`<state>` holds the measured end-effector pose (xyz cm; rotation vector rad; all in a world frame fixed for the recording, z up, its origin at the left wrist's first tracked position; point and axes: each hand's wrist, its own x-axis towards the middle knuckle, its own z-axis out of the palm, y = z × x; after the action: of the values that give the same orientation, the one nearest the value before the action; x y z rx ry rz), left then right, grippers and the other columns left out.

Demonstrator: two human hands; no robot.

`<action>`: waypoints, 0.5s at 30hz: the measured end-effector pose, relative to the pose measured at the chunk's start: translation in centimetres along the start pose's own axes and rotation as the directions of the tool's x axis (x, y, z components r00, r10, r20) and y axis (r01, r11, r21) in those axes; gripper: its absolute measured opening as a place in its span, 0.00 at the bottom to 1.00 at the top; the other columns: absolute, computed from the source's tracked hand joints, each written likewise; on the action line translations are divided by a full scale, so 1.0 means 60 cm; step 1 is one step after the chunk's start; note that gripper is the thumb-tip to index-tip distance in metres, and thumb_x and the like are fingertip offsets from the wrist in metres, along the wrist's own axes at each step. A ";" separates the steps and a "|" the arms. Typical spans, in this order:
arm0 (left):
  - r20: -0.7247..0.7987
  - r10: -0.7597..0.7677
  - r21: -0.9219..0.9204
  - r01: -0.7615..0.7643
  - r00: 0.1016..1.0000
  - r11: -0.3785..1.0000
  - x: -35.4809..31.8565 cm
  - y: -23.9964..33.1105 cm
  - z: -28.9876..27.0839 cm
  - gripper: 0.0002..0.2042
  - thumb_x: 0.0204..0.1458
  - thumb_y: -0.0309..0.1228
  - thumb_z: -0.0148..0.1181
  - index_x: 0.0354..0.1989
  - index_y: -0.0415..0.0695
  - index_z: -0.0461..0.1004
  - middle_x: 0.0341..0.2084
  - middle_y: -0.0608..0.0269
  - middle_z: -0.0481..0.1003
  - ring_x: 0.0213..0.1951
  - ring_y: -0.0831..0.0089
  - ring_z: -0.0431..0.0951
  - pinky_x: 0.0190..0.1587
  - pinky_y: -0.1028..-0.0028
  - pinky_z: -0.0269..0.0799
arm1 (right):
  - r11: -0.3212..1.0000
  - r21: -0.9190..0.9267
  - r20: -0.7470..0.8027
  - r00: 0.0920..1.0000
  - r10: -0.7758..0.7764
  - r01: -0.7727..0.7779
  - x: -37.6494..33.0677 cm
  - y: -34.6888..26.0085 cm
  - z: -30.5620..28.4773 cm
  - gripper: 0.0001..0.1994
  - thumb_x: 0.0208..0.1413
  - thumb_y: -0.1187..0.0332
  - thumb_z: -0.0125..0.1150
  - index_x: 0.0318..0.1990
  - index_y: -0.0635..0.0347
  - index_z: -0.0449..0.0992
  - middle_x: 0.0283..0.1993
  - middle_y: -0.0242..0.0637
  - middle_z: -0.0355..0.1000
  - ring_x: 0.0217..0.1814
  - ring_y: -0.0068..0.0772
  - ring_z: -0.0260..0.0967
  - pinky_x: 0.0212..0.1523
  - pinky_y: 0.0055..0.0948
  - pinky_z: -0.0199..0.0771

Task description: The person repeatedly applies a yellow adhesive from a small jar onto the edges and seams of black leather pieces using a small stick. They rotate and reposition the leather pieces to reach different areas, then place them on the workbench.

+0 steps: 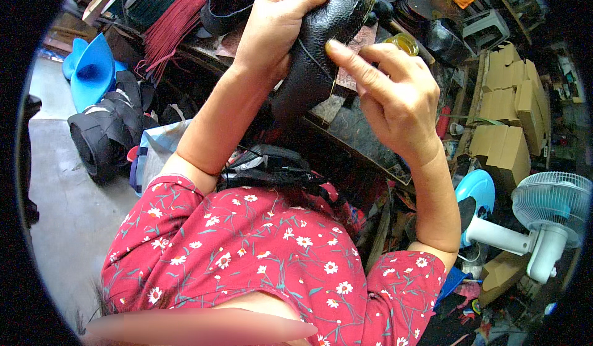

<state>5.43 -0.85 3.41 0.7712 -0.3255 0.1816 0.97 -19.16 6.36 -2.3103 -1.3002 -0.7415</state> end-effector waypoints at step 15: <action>0.017 -0.134 -0.021 0.134 0.991 0.991 0.000 0.012 -0.016 0.09 0.59 0.28 0.57 0.44 0.37 0.75 0.35 0.62 0.80 0.32 0.78 0.79 0.36 0.77 0.75 | 0.917 0.363 -0.031 0.982 0.188 -0.165 -0.017 0.024 -0.016 0.21 0.40 0.84 0.53 0.41 0.54 0.82 0.41 0.38 0.71 0.38 0.34 0.70 0.41 0.28 0.71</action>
<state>5.46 0.37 3.23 0.7705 -0.2891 0.0454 1.51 -21.08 6.40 -2.0544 -1.0764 -0.4690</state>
